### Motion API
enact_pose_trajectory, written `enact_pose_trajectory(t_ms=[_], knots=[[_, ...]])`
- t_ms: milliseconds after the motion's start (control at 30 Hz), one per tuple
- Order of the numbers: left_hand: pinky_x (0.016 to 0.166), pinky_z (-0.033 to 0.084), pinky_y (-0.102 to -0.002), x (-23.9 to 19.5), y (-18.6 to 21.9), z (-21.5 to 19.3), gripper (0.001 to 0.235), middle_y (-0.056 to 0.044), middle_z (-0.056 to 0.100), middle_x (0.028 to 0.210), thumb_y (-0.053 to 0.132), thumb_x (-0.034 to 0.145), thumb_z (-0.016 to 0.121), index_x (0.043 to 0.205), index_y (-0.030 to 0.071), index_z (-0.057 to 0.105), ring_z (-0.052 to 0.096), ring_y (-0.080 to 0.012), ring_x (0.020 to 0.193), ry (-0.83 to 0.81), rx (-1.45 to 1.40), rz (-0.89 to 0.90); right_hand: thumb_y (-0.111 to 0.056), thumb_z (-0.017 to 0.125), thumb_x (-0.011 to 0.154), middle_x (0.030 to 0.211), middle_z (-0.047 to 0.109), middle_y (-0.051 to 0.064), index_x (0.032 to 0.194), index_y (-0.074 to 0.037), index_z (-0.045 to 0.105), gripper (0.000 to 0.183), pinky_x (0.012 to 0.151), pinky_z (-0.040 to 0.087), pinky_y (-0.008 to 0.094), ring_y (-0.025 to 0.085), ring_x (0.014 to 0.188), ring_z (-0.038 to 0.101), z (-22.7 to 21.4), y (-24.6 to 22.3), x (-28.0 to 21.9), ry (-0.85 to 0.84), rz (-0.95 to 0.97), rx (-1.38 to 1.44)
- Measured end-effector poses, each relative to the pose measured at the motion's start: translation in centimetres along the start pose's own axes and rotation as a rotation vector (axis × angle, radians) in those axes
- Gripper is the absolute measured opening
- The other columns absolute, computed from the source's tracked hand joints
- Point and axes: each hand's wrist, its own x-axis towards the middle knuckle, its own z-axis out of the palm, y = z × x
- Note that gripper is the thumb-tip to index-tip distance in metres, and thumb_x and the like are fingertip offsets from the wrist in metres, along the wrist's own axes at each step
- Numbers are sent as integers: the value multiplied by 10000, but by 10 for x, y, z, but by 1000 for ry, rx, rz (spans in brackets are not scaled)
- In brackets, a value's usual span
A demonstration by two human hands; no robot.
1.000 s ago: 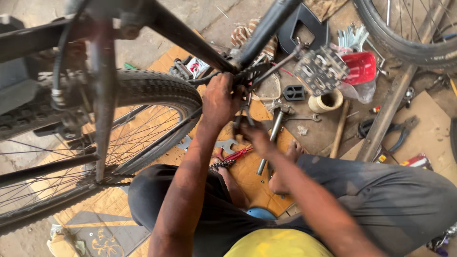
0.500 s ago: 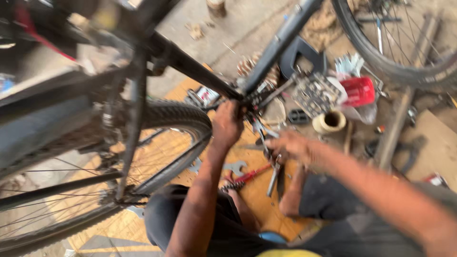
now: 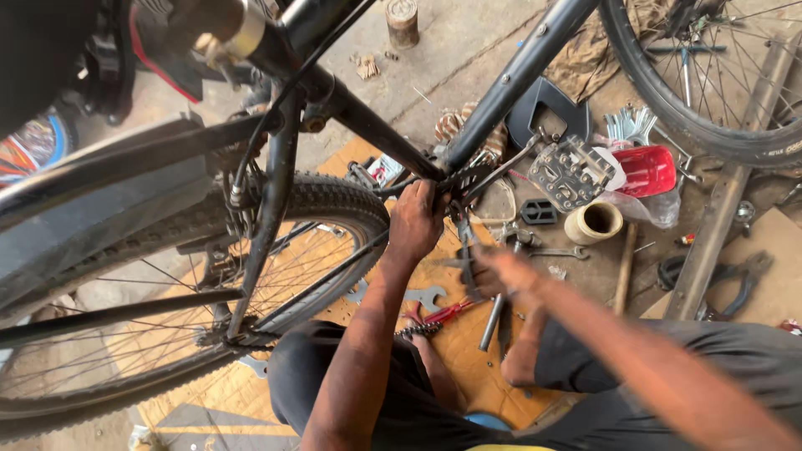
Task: The person is repairing a bicycle's chain and chain guard. They use a wrench to tighten bolts on the chain guard and adjust the chain tension. The person also uses a screwdriver to make adjustments to the chain guard.
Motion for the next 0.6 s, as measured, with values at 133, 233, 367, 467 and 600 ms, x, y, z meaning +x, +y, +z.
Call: enact_pose_trajectory(t_ms=[133,233,367,467,600], knots=[[768,479,-522,-3,-5,8,170,-182,616,943,110,941,718,991,29,578,601,-416,911,32,38,-9,-365,632,946,898,732,173,1146,31,645,444,611,587,465,313,730,715,-21,-32,-14,-123,36,-211],[766,486,-515,-2,-5,14,153,-176,623,943,85,933,709,1005,38,582,608,-409,912,84,27,-16,-229,713,934,888,680,112,1170,1,628,340,652,572,399,239,758,672,-9,1,9,27,-58,-291],[756,484,-514,-2,-2,13,163,-185,619,935,82,933,707,1027,34,583,607,-418,899,65,21,-31,-168,642,945,867,701,119,1158,-21,642,258,670,580,382,240,746,678,12,59,60,32,-366,-10],[746,493,-511,-3,3,4,201,-186,624,934,92,936,714,1083,28,594,614,-419,888,14,0,-12,-177,634,1013,913,692,111,1160,4,617,233,725,557,364,220,823,661,28,91,89,118,-610,-132],[733,501,-515,6,8,-4,344,-186,647,941,107,902,746,1202,14,606,634,-408,880,-58,3,-22,-331,620,1043,1124,639,249,1117,-49,648,292,856,543,428,343,1037,626,11,90,85,373,-1107,-667]])
